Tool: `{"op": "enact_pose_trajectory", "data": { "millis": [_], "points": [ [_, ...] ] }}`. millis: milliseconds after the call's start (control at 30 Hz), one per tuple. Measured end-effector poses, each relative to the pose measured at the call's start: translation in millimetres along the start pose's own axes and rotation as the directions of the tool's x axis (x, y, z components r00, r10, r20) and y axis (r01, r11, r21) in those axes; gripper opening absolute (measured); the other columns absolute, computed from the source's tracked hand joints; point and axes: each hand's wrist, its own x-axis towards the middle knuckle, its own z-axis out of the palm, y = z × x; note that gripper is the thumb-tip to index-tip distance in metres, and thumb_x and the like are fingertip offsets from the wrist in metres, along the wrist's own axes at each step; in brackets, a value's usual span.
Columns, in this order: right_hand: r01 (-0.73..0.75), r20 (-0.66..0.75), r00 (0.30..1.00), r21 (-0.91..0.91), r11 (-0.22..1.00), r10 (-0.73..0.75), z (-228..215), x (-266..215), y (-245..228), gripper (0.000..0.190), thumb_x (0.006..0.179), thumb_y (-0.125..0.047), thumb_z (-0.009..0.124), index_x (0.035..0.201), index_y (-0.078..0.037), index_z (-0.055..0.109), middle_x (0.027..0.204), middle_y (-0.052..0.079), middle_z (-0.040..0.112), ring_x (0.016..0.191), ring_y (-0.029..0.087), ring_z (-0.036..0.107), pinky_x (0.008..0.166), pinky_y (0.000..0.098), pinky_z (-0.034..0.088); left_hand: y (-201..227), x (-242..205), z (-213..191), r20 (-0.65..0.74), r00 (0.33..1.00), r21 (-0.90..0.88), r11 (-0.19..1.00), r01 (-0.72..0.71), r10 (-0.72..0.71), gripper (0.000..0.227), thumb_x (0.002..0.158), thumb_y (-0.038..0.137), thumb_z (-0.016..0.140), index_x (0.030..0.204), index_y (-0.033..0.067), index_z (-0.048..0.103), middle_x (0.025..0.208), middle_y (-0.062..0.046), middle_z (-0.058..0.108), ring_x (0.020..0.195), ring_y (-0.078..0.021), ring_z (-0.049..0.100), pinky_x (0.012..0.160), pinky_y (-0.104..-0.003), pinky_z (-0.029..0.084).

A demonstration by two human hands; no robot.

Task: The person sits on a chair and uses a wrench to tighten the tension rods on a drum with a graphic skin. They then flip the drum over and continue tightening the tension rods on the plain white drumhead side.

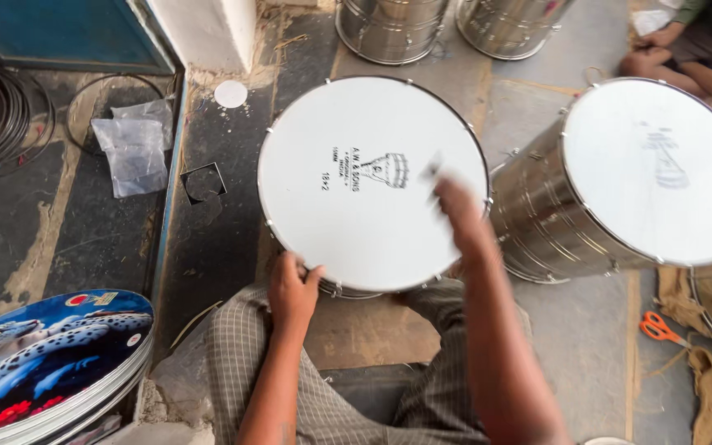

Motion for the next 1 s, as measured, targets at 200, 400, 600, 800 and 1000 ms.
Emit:
{"op": "enact_pose_trajectory", "data": {
  "millis": [200,400,600,800,1000],
  "points": [
    [-0.329,0.267,0.887,-0.21,0.921,0.378,77,-187,60,0.032,0.103,-0.03,0.062,0.117,-0.002,0.069,0.079,0.002,0.058,0.067,0.012,0.049,0.062,0.0266,0.046,7,-4,7,0.193,0.847,0.183,0.831,-0.526,0.494,0.027,0.065,0.027,0.086,0.085,0.0159,0.071,0.089,0.0,0.064,0.098,-0.0253,0.058,0.092,-0.047,0.038],
    [-0.584,0.274,0.794,0.095,0.806,0.542,118,-199,178,0.03,0.095,-0.013,0.06,0.122,-0.006,0.071,0.076,0.001,0.055,0.064,0.013,0.051,0.055,0.0286,0.044,-9,9,16,0.268,0.834,0.083,0.851,-0.519,0.482,0.027,0.064,0.027,0.087,0.075,0.0126,0.068,0.084,0.002,0.064,0.096,-0.0242,0.058,0.094,-0.044,0.039],
    [-0.601,0.293,0.787,0.167,0.781,0.543,136,-182,190,0.026,0.099,-0.015,0.055,0.12,-0.004,0.066,0.079,0.005,0.061,0.062,0.016,0.055,0.053,0.032,0.048,-16,14,22,0.3,0.853,0.018,0.891,-0.453,0.428,0.026,0.064,0.026,0.088,0.075,0.014,0.068,0.085,0.005,0.066,0.096,-0.0218,0.059,0.093,-0.044,0.035],
    [-0.522,0.257,0.822,-0.015,0.853,0.507,152,-184,202,0.029,0.099,-0.01,0.057,0.126,-0.005,0.065,0.083,0.005,0.061,0.069,0.014,0.06,0.06,0.0325,0.054,-14,12,26,0.295,0.831,0.037,0.863,-0.503,0.472,0.027,0.063,0.03,0.088,0.076,0.0155,0.069,0.086,0.004,0.066,0.095,-0.0225,0.058,0.09,-0.045,0.033],
    [-0.64,0.326,0.741,0.081,0.764,0.587,151,-197,149,0.034,0.099,-0.02,0.048,0.131,-0.016,0.058,0.088,0.003,0.07,0.075,0.015,0.068,0.063,0.0335,0.055,-9,9,33,0.396,0.807,0.08,0.859,-0.505,0.438,0.026,0.07,0.034,0.086,0.083,0.0174,0.07,0.088,0.006,0.065,0.094,-0.02,0.057,0.091,-0.044,0.033]
  ]
}}
